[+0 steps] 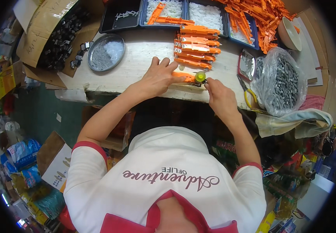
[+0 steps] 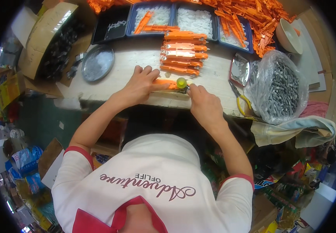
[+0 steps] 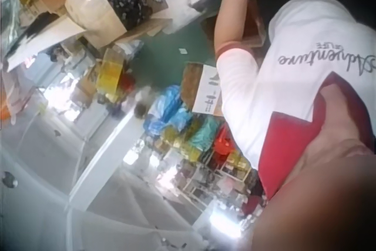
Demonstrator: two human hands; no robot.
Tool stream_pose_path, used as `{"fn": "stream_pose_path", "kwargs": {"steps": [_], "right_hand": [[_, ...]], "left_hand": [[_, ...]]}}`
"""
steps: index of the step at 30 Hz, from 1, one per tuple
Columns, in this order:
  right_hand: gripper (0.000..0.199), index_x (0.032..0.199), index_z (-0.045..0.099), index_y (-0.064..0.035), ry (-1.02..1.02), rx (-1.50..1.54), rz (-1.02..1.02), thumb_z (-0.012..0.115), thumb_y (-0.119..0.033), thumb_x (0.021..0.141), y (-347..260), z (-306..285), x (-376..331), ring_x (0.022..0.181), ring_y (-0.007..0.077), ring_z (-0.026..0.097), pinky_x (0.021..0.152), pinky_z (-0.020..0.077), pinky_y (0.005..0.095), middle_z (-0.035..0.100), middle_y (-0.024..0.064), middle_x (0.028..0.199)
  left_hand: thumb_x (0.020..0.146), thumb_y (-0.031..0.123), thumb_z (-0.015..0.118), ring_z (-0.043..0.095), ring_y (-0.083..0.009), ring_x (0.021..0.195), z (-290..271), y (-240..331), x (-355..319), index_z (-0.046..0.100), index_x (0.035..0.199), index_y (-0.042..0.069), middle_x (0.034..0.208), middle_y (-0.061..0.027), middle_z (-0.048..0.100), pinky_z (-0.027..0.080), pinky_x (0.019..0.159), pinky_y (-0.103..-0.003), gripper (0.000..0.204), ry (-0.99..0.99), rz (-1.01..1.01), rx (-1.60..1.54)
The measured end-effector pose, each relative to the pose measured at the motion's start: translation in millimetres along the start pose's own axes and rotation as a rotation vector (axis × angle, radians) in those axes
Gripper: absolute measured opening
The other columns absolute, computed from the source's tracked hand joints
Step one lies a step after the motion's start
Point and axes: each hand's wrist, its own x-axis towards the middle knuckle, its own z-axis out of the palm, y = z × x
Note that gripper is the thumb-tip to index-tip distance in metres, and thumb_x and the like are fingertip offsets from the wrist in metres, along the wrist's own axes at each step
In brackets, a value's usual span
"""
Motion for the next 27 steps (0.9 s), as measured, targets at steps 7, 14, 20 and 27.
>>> {"fn": "stream_pose_path", "kwargs": {"steps": [7,14,20,27], "right_hand": [[0.014,0.096,0.05,-0.004,0.242,0.029,-0.109,0.049,-0.014,0.086,-10.7,-7.1,3.2,0.061,0.0343,0.056,0.052,0.0445,0.0429,0.055,0.0137,0.077],[0.014,0.093,0.049,-0.0056,0.228,-0.019,-0.124,0.049,-0.017,0.086,-11.1,-6.3,3.5,0.057,0.0322,0.057,0.048,0.0459,0.0378,0.056,0.0101,0.072],[0.014,0.096,0.052,-0.0066,-0.081,-0.133,0.025,0.052,-0.015,0.085,-5.8,9.6,0.6,0.063,0.034,0.057,0.053,0.0452,0.0426,0.059,0.0129,0.076],[0.013,0.089,0.051,-0.0087,0.218,0.051,-0.034,0.047,-0.021,0.088,-0.5,-9.3,7.4,0.06,0.031,0.057,0.05,0.0436,0.0423,0.057,0.0118,0.067]], "left_hand": [[0.072,-0.006,0.054,0.042,-0.0207,0.088,-0.6,1.2,0.0,0.062,0.111,0.026,0.092,-0.0061,0.047,0.029,0.074,-0.033,0.051,-0.002,0.016,0.03],[0.069,-0.003,0.055,0.042,-0.0214,0.09,2.2,3.4,-2.3,0.063,0.109,0.026,0.093,-0.0068,0.048,0.029,0.072,-0.033,0.051,0.05,0.017,0.093],[0.07,-0.005,0.054,0.042,-0.0216,0.089,4.9,5.0,-2.4,0.063,0.108,0.025,0.093,-0.007,0.048,0.029,0.072,-0.033,0.049,0.078,0.027,0.085],[0.07,-0.006,0.053,0.042,-0.0212,0.089,6.3,4.3,-1.8,0.064,0.107,0.024,0.091,-0.0065,0.047,0.029,0.072,-0.033,0.049,0.042,0.004,0.041]]}}
